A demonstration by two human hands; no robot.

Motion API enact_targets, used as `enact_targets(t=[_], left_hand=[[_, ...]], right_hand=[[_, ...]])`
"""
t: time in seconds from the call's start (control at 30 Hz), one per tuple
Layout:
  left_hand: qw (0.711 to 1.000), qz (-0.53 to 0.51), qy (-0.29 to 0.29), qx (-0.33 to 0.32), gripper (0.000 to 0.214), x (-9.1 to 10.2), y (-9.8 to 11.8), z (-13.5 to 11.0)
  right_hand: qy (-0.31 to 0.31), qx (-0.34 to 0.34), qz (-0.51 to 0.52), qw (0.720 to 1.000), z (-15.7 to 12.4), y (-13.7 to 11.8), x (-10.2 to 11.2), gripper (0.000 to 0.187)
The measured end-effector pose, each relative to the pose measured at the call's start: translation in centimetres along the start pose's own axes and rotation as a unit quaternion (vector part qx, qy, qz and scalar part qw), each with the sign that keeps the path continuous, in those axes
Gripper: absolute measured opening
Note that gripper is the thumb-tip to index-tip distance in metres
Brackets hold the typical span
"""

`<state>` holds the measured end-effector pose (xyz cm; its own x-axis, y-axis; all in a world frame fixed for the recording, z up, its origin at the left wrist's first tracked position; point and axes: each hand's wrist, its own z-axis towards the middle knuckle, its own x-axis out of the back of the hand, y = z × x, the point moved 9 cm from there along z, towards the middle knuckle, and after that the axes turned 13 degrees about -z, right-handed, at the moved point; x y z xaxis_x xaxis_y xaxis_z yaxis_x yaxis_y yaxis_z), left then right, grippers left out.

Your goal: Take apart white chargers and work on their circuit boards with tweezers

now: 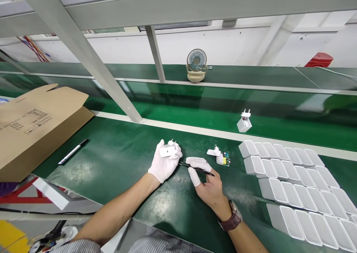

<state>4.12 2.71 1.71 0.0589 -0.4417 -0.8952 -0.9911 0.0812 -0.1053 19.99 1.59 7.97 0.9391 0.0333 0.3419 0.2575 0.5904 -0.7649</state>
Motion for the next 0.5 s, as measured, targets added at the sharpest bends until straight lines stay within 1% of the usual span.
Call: enact_targets(t=[0.23, 0.3, 0.33, 0.37, 0.4, 0.47, 0.5], left_hand=[[1.0, 0.027, -0.005, -0.008, 0.029, 0.0, 0.2, 0.0], [0.998, 0.064, -0.008, -0.019, 0.032, -0.3, 0.4, 0.1], [0.994, 0.101, -0.007, -0.036, 0.033, -0.4, 0.8, 0.1], [0.986, 0.152, -0.004, -0.07, 0.033, -0.6, 1.4, 0.1], [0.969, 0.215, -0.001, -0.119, 0.033, -0.8, 2.4, 0.0], [0.914, 0.34, 0.011, -0.219, 0.038, -1.3, 4.4, -0.4], [0.881, 0.397, 0.018, -0.257, 0.042, -1.5, 5.1, -0.5]], right_hand=[[-0.009, -0.008, -0.018, 1.0, -0.2, 0.6, -0.2, 0.022], [-0.01, 0.003, -0.038, 0.999, -0.2, 0.7, -0.4, 0.022], [-0.016, 0.017, -0.051, 0.998, -0.2, 0.6, -0.6, 0.023], [-0.027, 0.038, -0.066, 0.997, -0.2, 0.4, -0.9, 0.025], [-0.042, 0.064, -0.086, 0.993, -0.2, 0.1, -1.3, 0.029], [-0.083, 0.129, -0.143, 0.978, -0.4, -0.5, -2.4, 0.039], [-0.107, 0.158, -0.178, 0.965, -0.7, -0.8, -3.1, 0.044]])
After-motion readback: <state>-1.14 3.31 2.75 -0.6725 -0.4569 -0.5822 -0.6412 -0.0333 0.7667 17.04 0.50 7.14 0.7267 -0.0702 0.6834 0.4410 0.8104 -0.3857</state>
